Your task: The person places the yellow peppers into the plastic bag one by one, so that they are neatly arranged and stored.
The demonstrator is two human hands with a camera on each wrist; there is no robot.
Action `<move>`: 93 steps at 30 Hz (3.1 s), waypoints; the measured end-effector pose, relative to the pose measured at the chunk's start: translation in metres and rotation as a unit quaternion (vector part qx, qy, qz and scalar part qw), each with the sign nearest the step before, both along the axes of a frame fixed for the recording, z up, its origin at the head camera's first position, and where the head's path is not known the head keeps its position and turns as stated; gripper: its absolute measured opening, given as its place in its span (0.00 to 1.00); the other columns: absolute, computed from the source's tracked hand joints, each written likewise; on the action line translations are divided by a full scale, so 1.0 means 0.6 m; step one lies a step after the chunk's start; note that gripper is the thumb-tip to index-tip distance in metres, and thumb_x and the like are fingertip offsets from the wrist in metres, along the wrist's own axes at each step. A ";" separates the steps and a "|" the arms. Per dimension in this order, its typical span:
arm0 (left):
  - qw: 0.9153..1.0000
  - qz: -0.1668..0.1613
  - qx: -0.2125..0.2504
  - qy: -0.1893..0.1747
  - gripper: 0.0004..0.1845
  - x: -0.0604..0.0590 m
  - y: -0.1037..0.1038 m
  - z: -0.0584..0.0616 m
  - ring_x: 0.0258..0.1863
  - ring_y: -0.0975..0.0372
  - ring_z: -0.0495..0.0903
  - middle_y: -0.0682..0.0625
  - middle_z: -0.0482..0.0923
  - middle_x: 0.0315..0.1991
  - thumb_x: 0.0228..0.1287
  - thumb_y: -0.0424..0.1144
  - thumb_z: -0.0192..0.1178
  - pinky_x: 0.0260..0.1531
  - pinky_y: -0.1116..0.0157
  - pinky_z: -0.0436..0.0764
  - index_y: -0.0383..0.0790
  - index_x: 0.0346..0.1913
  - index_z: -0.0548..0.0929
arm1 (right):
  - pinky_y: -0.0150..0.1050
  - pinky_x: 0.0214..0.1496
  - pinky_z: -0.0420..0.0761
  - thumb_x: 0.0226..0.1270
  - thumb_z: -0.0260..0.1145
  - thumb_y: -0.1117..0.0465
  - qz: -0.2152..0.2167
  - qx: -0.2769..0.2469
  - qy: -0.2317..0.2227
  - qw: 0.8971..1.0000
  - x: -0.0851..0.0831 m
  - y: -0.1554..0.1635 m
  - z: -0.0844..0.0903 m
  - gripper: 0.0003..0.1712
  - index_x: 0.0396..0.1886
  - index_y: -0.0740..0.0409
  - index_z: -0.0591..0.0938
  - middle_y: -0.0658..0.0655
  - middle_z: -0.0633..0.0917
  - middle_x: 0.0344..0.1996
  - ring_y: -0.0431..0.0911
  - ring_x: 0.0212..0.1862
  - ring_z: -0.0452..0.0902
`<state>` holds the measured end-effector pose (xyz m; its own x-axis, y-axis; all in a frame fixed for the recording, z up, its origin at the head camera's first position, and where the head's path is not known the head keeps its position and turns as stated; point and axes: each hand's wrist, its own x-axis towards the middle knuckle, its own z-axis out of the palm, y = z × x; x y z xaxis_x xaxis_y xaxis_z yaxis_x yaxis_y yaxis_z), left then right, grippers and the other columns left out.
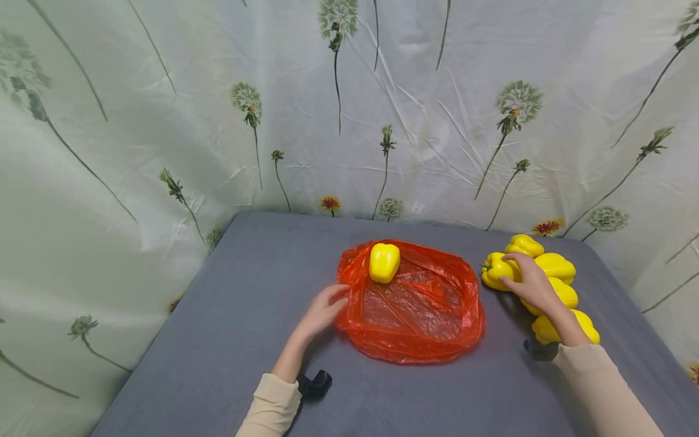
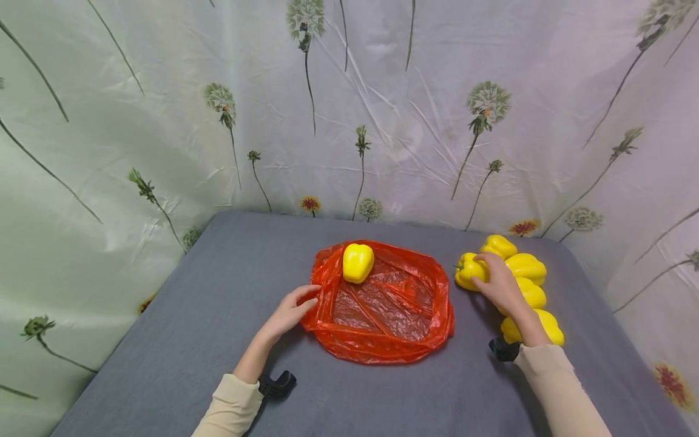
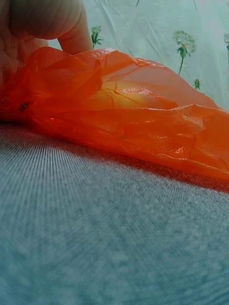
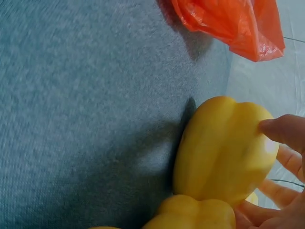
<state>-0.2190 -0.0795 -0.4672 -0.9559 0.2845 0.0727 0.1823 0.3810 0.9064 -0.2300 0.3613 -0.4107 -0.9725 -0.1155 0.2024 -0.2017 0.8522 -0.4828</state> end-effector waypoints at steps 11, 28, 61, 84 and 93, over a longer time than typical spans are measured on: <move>1.000 0.000 -0.011 0.004 0.19 0.002 0.001 0.004 0.62 0.45 0.69 0.38 0.73 0.60 0.67 0.38 0.52 0.63 0.44 0.67 0.36 0.59 0.74 | 0.65 0.54 0.63 0.55 0.68 0.62 0.042 0.053 0.053 0.996 -0.007 0.011 -0.008 0.27 0.54 0.68 0.73 0.74 0.75 0.52 0.67 0.53 0.67; 1.000 -0.007 -0.006 0.002 0.19 0.002 -0.001 0.001 0.61 0.47 0.71 0.40 0.74 0.60 0.68 0.39 0.52 0.62 0.45 0.68 0.38 0.59 0.74 | 0.69 0.48 0.72 0.60 0.65 0.56 0.058 0.146 -0.047 0.987 -0.001 0.013 0.006 0.40 0.71 0.48 0.60 0.78 0.59 0.63 0.74 0.53 0.68; 1.000 0.004 0.000 0.003 0.19 0.000 0.001 -0.005 0.62 0.46 0.70 0.38 0.74 0.59 0.66 0.36 0.53 0.63 0.45 0.66 0.35 0.58 0.75 | 0.62 0.45 0.73 0.58 0.68 0.61 -0.027 -0.002 0.135 0.991 0.015 -0.033 -0.016 0.34 0.64 0.59 0.68 0.73 0.73 0.56 0.65 0.52 0.68; 1.000 0.005 -0.004 0.001 0.19 0.000 0.002 -0.001 0.62 0.45 0.69 0.38 0.73 0.60 0.67 0.38 0.52 0.63 0.44 0.67 0.36 0.59 0.74 | 0.03 0.38 0.61 0.58 0.67 0.65 -0.072 -0.141 0.172 0.972 0.025 -0.070 -0.020 0.36 0.66 0.59 0.66 0.72 0.72 0.56 0.62 0.49 0.73; 1.000 0.005 -0.004 -0.002 0.19 0.002 0.002 -0.003 0.62 0.46 0.70 0.39 0.74 0.59 0.67 0.37 0.53 0.63 0.45 0.67 0.36 0.58 0.75 | 0.05 0.37 0.64 0.59 0.66 0.63 -0.088 -0.167 0.156 0.970 0.032 -0.088 -0.014 0.35 0.66 0.57 0.66 0.70 0.72 0.58 0.57 0.46 0.76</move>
